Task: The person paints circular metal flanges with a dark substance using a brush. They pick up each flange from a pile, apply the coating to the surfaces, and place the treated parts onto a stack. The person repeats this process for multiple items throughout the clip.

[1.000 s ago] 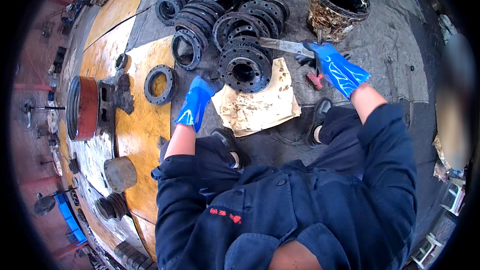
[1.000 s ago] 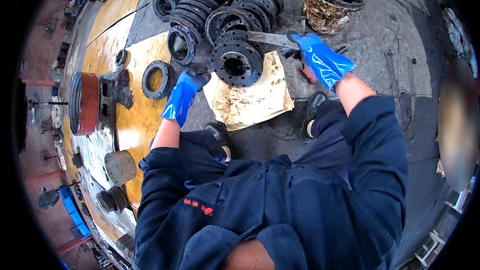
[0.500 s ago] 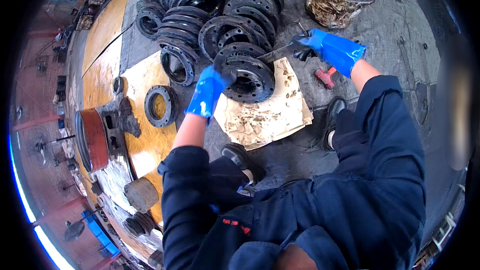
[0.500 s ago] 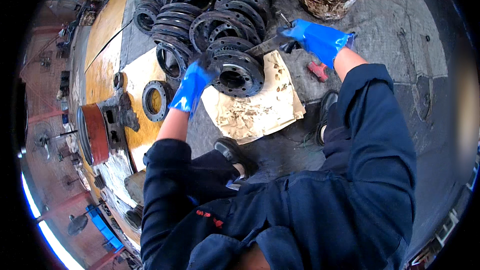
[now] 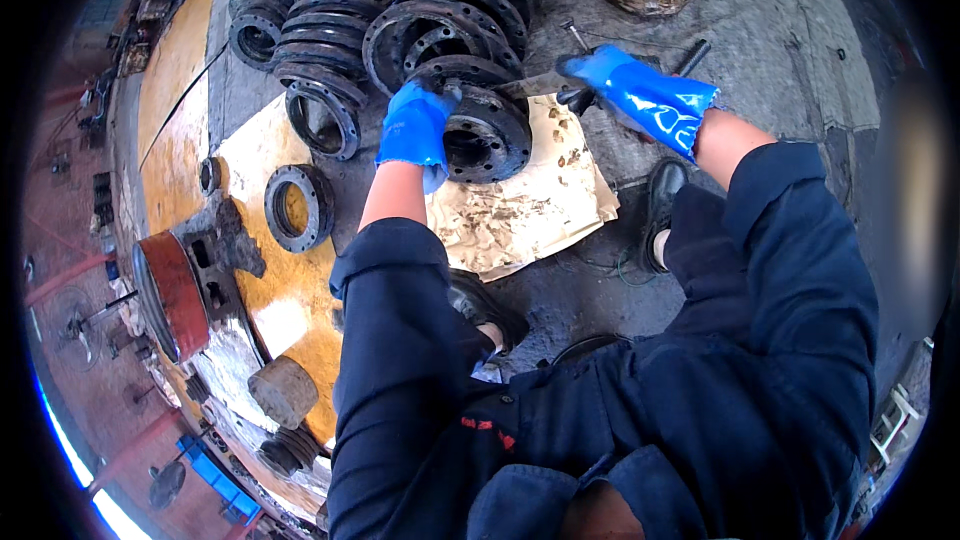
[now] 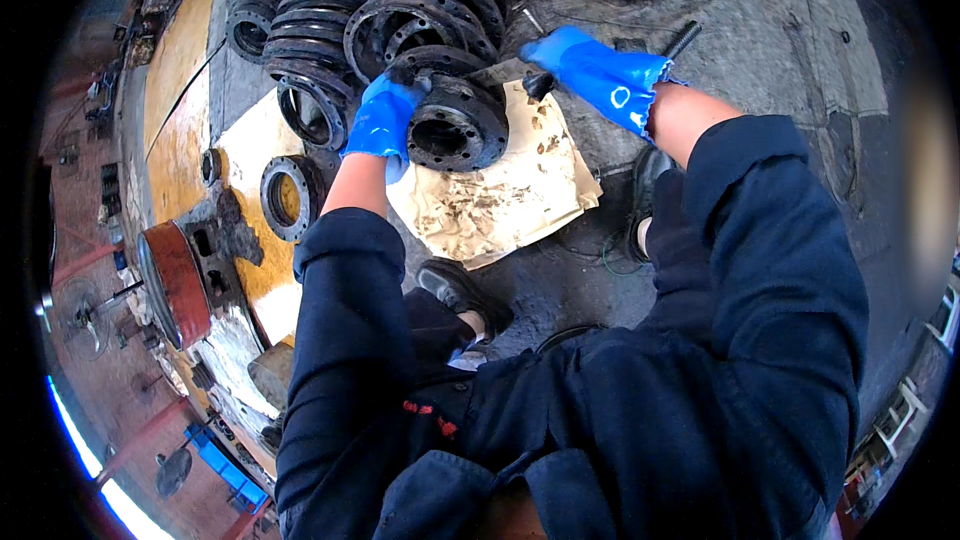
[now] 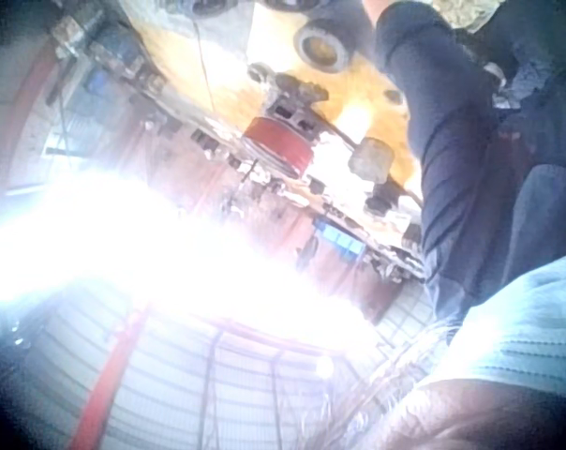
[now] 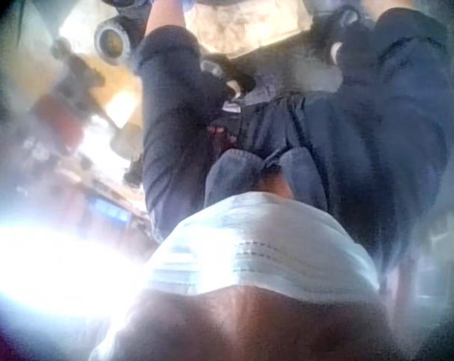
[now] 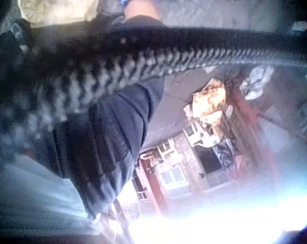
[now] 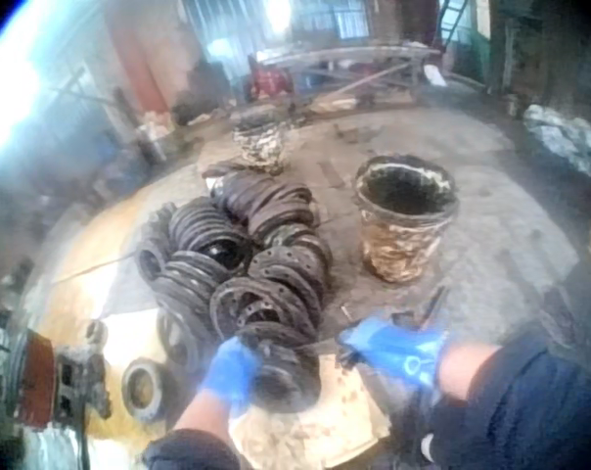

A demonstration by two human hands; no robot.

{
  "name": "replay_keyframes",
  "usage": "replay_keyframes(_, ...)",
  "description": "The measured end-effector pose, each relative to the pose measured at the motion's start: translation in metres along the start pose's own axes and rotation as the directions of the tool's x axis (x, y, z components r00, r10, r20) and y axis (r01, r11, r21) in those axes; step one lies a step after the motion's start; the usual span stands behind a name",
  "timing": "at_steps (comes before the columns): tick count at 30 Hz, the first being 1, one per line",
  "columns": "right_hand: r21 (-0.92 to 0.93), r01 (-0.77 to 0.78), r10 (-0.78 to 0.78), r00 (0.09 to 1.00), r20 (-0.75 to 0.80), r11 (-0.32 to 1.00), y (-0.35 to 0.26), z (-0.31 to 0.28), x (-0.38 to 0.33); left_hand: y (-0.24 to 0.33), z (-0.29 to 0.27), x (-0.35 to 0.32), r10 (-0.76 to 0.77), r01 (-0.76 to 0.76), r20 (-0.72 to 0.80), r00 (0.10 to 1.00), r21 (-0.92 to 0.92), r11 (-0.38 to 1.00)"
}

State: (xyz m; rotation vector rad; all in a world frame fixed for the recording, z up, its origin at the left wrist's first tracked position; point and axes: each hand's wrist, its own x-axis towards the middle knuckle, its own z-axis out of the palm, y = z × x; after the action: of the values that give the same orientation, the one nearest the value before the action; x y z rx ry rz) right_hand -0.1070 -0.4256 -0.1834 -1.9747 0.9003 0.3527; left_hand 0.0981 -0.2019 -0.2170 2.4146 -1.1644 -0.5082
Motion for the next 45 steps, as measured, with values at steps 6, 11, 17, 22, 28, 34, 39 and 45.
replay_keyframes(6,-0.212,0.543,-0.534,0.839,0.105,0.812,0.063,0.022,0.029,0.027,0.016,-0.017,-0.126,0.130,-0.120,0.985,0.028,0.991)
replay_keyframes(11,-0.489,0.688,-0.677,0.697,0.238,0.536,0.023,-0.019,-0.036,0.037,0.020,-0.069,-0.124,0.145,-0.291,0.948,0.050,0.988)
replay_keyframes(17,-0.563,0.316,-0.133,0.930,0.343,0.763,0.006,0.000,-0.016,-0.028,0.065,-0.139,-0.509,0.165,-0.476,0.717,-0.594,0.787)
replay_keyframes(22,-0.413,0.314,-0.213,0.939,0.271,0.855,0.021,0.018,-0.067,-0.022,0.078,-0.187,-0.809,-0.028,-0.309,0.500,-0.940,0.341)
replay_keyframes(28,-0.453,0.238,-0.195,0.971,0.139,0.859,0.014,0.043,-0.123,-0.082,0.094,-0.207,-0.775,0.021,-0.086,0.626,-0.992,0.127)
replay_keyframes(34,-0.170,-0.155,0.146,0.987,-0.066,0.973,0.037,0.085,-0.150,-0.050,0.125,-0.208,-0.586,-0.177,-0.333,0.739,-0.935,0.308)
replay_keyframes(39,-0.040,-0.047,0.048,0.999,0.015,0.998,0.060,0.084,-0.147,-0.038,0.107,-0.181,-0.405,-0.084,-0.216,0.889,-0.944,0.318)
replay_keyframes(45,0.844,-0.250,0.074,0.967,0.245,0.475,0.059,0.078,-0.155,-0.075,0.085,-0.161,-0.150,0.128,-0.344,0.927,-0.085,0.988)
